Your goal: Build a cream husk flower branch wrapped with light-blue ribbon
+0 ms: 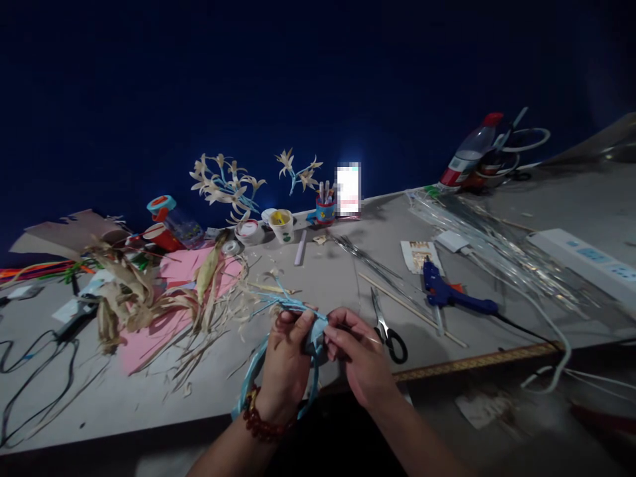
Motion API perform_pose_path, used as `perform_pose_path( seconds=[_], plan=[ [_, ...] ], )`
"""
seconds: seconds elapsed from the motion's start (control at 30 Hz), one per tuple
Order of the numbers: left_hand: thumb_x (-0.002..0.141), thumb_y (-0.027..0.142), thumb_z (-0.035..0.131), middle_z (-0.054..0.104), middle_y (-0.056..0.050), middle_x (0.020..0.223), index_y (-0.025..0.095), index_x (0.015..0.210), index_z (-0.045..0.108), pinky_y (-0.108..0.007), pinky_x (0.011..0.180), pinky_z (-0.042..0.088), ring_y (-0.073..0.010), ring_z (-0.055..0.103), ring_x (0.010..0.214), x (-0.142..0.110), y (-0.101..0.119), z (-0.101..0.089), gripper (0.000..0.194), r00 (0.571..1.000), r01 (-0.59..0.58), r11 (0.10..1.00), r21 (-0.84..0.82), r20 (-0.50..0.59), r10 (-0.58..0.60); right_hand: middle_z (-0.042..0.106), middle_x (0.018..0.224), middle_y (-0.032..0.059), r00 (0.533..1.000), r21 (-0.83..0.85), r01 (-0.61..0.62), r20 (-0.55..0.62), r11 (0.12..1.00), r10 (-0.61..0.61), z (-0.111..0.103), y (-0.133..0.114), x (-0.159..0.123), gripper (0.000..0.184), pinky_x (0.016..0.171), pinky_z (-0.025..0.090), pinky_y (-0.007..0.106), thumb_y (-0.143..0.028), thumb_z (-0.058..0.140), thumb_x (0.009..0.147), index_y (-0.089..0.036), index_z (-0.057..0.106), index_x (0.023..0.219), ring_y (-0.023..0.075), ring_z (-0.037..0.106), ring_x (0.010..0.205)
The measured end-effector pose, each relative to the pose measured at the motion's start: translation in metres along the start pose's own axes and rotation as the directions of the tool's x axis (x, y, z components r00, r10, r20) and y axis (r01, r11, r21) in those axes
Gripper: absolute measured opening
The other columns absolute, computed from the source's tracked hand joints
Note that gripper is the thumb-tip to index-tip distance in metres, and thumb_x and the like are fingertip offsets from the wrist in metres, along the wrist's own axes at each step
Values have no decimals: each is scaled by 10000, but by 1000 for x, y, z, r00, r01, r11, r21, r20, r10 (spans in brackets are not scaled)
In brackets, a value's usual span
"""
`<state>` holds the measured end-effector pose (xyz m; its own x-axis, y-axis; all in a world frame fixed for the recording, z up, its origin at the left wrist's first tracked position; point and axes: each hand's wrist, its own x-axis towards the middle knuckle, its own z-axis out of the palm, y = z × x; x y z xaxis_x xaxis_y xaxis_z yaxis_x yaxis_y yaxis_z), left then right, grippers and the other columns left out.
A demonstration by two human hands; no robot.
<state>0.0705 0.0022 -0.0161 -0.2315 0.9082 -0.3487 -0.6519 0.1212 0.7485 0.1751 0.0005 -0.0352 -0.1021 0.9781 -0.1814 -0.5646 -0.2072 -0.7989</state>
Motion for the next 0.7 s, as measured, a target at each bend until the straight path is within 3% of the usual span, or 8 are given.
perform_pose_path(
  seconds=[0.33,0.7],
  plan=[
    [609,276,906,690,33,701,169,779,662,-212,588,543,-108,649,613,2,-4,-3,316,999,39,998,-43,34,-38,512,487,-67,996,121,-89,2,989,89,2,-1,0,269,458,337,172,-314,842,662,-179,611,677,60,424,446],
    [699,310,861,723,-6,754,159,793,714,-206,684,543,-121,671,703,-6,-2,0,231,993,-102,992,73,66,97,490,527,-82,981,256,-192,52,947,185,5,-7,-4,315,397,246,134,-293,878,623,-176,596,697,18,297,417]
  ],
)
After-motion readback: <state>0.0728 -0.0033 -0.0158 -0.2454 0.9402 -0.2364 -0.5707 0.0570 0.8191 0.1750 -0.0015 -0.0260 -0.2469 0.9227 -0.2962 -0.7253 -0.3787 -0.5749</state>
